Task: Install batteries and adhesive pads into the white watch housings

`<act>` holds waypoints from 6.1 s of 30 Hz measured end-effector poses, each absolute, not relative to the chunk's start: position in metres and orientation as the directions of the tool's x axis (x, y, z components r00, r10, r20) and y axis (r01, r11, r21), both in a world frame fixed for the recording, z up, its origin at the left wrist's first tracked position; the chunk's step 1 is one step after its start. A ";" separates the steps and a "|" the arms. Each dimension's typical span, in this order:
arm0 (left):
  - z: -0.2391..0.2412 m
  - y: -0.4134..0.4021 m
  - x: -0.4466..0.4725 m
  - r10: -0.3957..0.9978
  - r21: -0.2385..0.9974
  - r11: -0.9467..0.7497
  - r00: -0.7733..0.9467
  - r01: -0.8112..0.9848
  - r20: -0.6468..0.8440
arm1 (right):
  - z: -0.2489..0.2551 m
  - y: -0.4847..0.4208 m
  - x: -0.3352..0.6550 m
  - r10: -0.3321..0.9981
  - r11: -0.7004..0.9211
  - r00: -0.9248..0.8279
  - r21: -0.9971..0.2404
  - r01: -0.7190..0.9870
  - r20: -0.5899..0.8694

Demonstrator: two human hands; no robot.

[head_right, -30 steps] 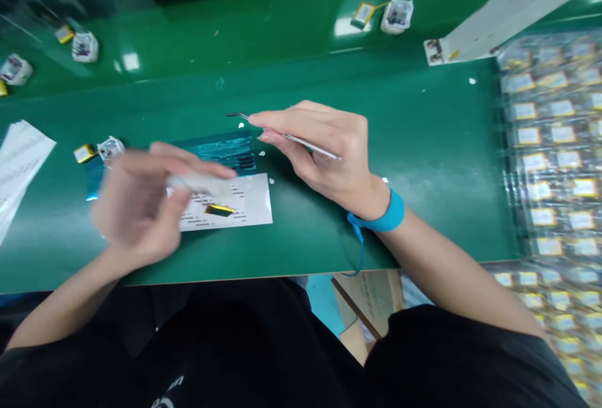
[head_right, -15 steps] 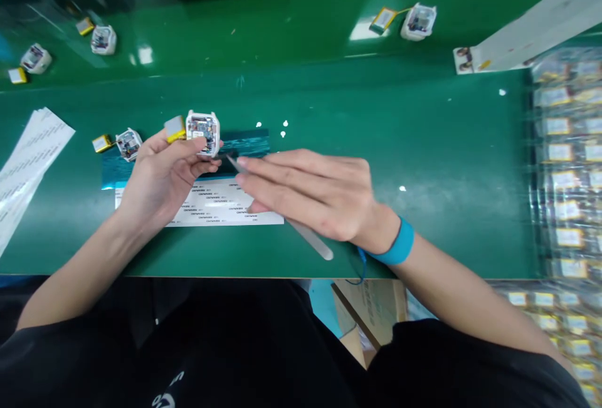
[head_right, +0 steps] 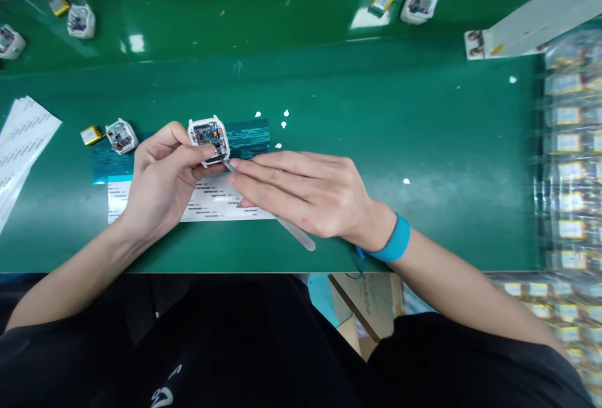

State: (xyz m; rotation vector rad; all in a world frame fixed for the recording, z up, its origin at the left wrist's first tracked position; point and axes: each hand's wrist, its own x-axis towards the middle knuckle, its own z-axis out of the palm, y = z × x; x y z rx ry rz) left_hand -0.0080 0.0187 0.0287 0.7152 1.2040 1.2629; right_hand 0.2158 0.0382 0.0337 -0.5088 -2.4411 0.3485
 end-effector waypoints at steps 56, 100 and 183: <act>0.034 0.030 -0.020 0.972 0.950 0.199 -0.075 -0.240 -0.222 | 0.025 0.047 0.212 0.438 0.898 -0.596 -0.353 0.261 0.673; 0.054 0.023 -0.015 0.933 0.979 0.201 0.297 0.037 -0.202 | 0.022 0.043 0.204 0.560 0.825 -0.370 -0.462 0.324 0.741; 0.025 -0.010 -0.002 0.961 0.946 -0.137 0.271 0.294 0.055 | 0.029 0.035 0.220 0.300 0.921 -0.840 0.093 0.379 0.451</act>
